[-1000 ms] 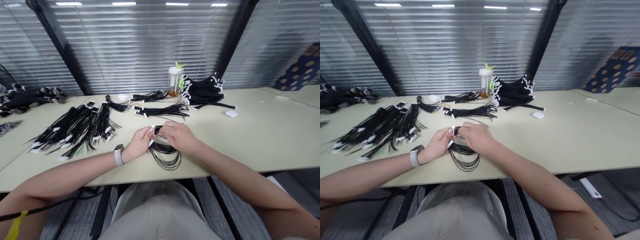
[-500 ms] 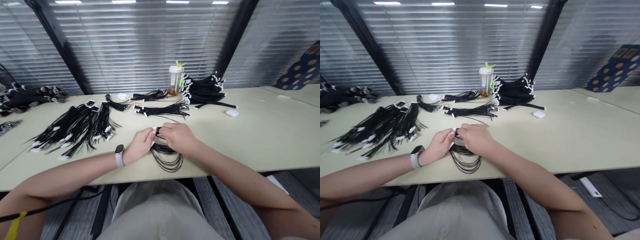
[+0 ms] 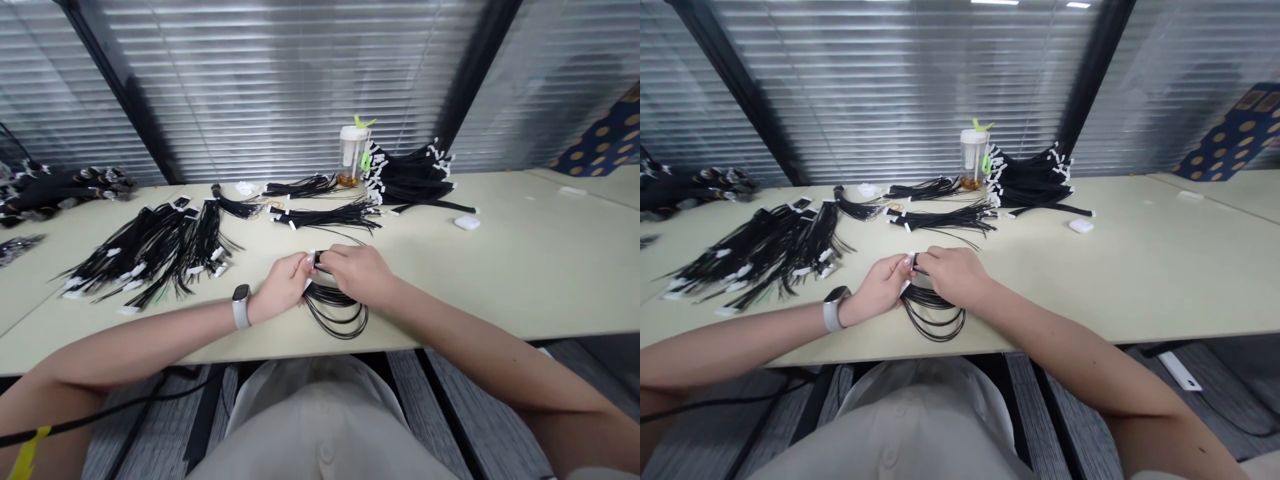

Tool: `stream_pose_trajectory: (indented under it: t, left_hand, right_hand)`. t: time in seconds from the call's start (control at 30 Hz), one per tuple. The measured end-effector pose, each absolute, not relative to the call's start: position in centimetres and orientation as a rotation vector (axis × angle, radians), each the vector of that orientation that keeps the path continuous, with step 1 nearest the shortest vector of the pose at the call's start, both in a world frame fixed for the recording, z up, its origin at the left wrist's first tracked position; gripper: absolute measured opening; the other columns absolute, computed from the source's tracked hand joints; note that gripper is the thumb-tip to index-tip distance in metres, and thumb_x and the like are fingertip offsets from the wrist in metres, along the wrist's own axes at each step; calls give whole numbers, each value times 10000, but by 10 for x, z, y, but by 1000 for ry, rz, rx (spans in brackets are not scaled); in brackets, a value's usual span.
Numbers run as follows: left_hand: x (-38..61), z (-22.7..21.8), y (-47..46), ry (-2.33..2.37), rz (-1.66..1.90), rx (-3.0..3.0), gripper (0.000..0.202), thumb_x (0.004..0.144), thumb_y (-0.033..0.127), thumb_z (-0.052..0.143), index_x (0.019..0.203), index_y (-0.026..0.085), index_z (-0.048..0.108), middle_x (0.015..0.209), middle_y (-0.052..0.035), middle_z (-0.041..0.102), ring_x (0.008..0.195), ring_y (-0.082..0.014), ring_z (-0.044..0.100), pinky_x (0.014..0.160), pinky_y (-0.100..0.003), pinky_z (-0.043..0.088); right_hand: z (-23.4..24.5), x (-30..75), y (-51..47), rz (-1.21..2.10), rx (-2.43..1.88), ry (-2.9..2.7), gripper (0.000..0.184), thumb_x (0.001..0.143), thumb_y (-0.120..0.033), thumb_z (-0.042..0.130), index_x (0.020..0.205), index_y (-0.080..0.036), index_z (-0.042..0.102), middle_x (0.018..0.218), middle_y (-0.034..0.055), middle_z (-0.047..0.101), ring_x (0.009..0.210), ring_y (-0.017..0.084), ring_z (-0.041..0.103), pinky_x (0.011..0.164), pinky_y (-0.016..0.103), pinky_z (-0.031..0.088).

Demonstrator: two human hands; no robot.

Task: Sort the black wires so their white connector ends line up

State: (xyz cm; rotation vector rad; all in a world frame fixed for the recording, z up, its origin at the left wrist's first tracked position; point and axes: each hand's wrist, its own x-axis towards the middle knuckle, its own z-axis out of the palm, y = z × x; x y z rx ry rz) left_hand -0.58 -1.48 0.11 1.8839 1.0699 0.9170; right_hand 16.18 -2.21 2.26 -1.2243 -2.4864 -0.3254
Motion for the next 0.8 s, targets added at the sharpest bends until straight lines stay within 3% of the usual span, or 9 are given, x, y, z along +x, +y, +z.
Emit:
stream_pose_trajectory:
  t: [0.17,0.3,0.4,0.47,0.53,0.63,0.7,0.8]
  left_hand:
    - [-5,0,-13,1031,930,1805,402,850,505,326,700,164,477,401,60,408,325,-76,388,336,-185,312]
    - [-5,3,-13,1026,907,1757,389,848,506,329,717,168,467,417,64,401,317,-76,385,324,-187,302]
    - [-6,4,-14,1012,969,1841,367,860,464,335,675,166,445,475,60,399,364,-62,398,373,-180,328]
    - [-7,4,-13,994,954,1868,335,852,440,368,676,164,440,522,61,405,381,-51,401,390,-175,338]
    - [-9,5,-11,974,840,1841,268,808,428,458,752,166,460,551,70,422,372,-49,410,378,-172,341]
    - [-13,15,-9,932,549,1843,274,739,413,563,799,152,505,542,65,467,389,-58,450,394,-169,361]
    - [-18,31,-12,880,352,1856,297,767,421,517,697,134,533,572,24,525,452,-67,495,457,-177,410]
    - [-28,63,-27,820,230,1854,309,800,418,460,742,140,580,735,-42,637,542,-94,560,529,-206,462]
  right_hand:
    - [17,161,-21,-288,-1211,-2453,204,821,-144,404,849,-204,597,783,19,596,658,136,520,537,252,267]
    - [21,164,-17,-270,-1204,-2391,244,876,-245,380,813,-182,608,789,34,596,719,141,529,620,247,337]
    - [24,169,-14,-239,-1114,-2269,367,808,-445,498,1020,-158,583,1004,89,585,923,207,507,785,309,364]
    - [25,173,-12,-105,-1039,-2264,510,741,-474,573,1141,-161,521,1096,106,566,986,241,493,861,375,342]
    - [27,177,-9,106,-1013,-2241,395,767,-401,559,1091,-177,539,1021,87,607,928,226,535,861,395,352]
    - [39,184,-4,270,-1025,-2011,214,862,-317,405,985,-179,513,879,65,616,820,181,578,785,362,420]
    - [56,194,-3,414,-962,-1724,197,891,-323,323,962,-195,454,814,45,581,769,159,588,739,353,459]
    - [86,219,-19,662,-782,-1407,180,852,-405,377,904,-244,437,667,-25,477,590,126,542,723,385,486]
